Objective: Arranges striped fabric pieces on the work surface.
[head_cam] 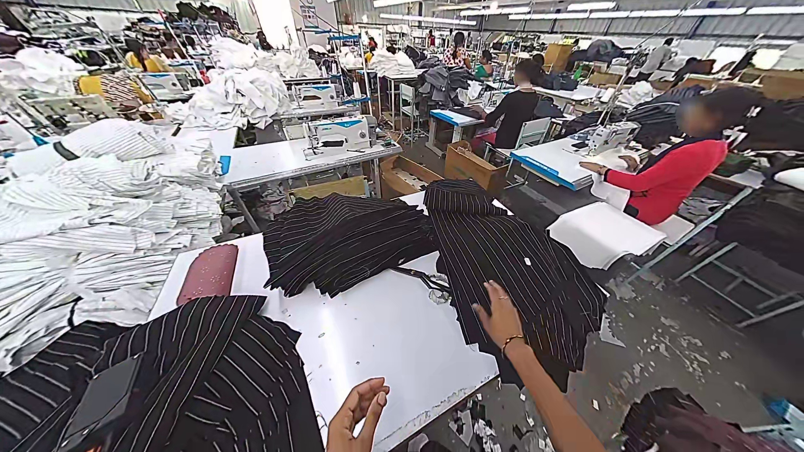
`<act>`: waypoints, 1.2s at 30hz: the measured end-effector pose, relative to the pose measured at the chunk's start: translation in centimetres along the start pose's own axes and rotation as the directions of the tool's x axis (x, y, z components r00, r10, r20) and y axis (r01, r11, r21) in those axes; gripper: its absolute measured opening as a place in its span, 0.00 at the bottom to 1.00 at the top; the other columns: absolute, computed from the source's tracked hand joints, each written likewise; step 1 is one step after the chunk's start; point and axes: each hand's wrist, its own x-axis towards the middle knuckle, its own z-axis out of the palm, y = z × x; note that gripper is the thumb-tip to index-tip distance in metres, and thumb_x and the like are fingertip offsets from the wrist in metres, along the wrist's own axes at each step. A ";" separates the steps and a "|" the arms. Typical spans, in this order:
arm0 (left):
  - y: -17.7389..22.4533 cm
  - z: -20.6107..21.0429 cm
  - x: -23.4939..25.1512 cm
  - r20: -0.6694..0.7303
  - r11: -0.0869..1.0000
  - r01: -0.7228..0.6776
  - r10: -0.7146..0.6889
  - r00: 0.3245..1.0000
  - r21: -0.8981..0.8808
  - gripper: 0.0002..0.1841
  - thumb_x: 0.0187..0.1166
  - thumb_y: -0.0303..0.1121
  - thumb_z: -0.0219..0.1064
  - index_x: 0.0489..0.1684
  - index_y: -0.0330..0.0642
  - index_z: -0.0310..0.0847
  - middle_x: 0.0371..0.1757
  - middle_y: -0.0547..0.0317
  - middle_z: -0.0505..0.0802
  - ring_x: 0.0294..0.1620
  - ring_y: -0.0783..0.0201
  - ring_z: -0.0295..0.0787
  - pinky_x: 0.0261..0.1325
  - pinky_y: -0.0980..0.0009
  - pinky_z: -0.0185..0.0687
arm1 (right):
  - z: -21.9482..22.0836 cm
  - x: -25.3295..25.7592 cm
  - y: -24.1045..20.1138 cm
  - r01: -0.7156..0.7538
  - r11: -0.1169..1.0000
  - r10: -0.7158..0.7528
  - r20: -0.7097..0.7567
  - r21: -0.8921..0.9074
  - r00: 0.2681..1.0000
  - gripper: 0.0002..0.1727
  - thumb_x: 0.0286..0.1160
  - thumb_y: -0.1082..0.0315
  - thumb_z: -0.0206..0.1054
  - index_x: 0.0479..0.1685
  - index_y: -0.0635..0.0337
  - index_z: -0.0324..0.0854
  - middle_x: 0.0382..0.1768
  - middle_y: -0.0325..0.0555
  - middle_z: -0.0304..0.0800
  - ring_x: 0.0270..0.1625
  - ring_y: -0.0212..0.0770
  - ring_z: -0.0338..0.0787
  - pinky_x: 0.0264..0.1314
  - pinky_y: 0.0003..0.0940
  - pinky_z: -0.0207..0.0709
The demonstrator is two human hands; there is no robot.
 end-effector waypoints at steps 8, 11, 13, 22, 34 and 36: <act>0.6 2.7 1.5 0.136 0.998 0.028 -0.019 0.991 -0.065 0.14 0.79 0.21 0.63 0.59 0.23 0.81 0.49 0.52 0.96 0.48 0.70 0.95 0.60 0.71 0.89 | 1.3 0.7 -1.6 -0.228 0.973 0.232 0.242 -0.045 0.942 0.21 0.84 0.55 0.66 0.65 0.61 0.84 0.61 0.58 0.88 0.66 0.56 0.87 0.70 0.55 0.77; 0.3 2.3 1.5 0.106 0.987 0.071 -0.057 0.993 -0.141 0.12 0.80 0.20 0.61 0.58 0.25 0.81 0.47 0.56 0.97 0.47 0.70 0.95 0.59 0.71 0.90 | -0.1 1.0 -0.5 -0.242 0.961 0.202 0.261 0.132 0.944 0.17 0.85 0.59 0.66 0.56 0.64 0.90 0.52 0.58 0.94 0.58 0.54 0.92 0.68 0.54 0.78; 0.3 1.9 1.7 0.076 0.984 0.086 -0.075 0.994 -0.154 0.12 0.81 0.20 0.59 0.58 0.26 0.81 0.46 0.57 0.96 0.46 0.70 0.95 0.58 0.71 0.90 | -1.9 1.3 -0.1 -0.245 0.952 0.197 0.247 0.182 0.949 0.16 0.88 0.63 0.62 0.58 0.64 0.90 0.55 0.59 0.94 0.62 0.54 0.91 0.73 0.53 0.75; 0.9 1.7 2.9 0.052 0.980 0.112 -0.105 0.993 -0.166 0.12 0.81 0.20 0.58 0.57 0.28 0.82 0.45 0.57 0.97 0.46 0.69 0.95 0.57 0.71 0.90 | -4.7 1.6 -0.7 -0.274 0.951 0.233 0.252 0.144 0.939 0.15 0.86 0.60 0.65 0.56 0.59 0.92 0.52 0.54 0.95 0.59 0.51 0.92 0.69 0.52 0.76; 0.7 3.1 4.0 0.225 0.980 0.135 -0.101 0.969 -0.143 0.17 0.83 0.29 0.59 0.65 0.30 0.80 0.56 0.54 0.94 0.54 0.65 0.93 0.58 0.68 0.89 | -5.1 -4.6 -7.1 0.192 0.878 -0.290 0.169 0.438 0.942 0.17 0.89 0.69 0.52 0.62 0.72 0.79 0.47 0.60 0.91 0.48 0.50 0.92 0.57 0.47 0.84; 0.5 3.9 5.9 0.208 0.989 0.126 -0.108 0.972 -0.077 0.30 0.79 0.39 0.64 0.78 0.30 0.70 0.69 0.44 0.87 0.64 0.56 0.88 0.63 0.58 0.87 | -4.1 -9.7 -10.3 0.283 0.772 -0.525 0.318 0.570 0.790 0.14 0.87 0.72 0.55 0.57 0.74 0.81 0.50 0.61 0.91 0.51 0.50 0.93 0.59 0.47 0.85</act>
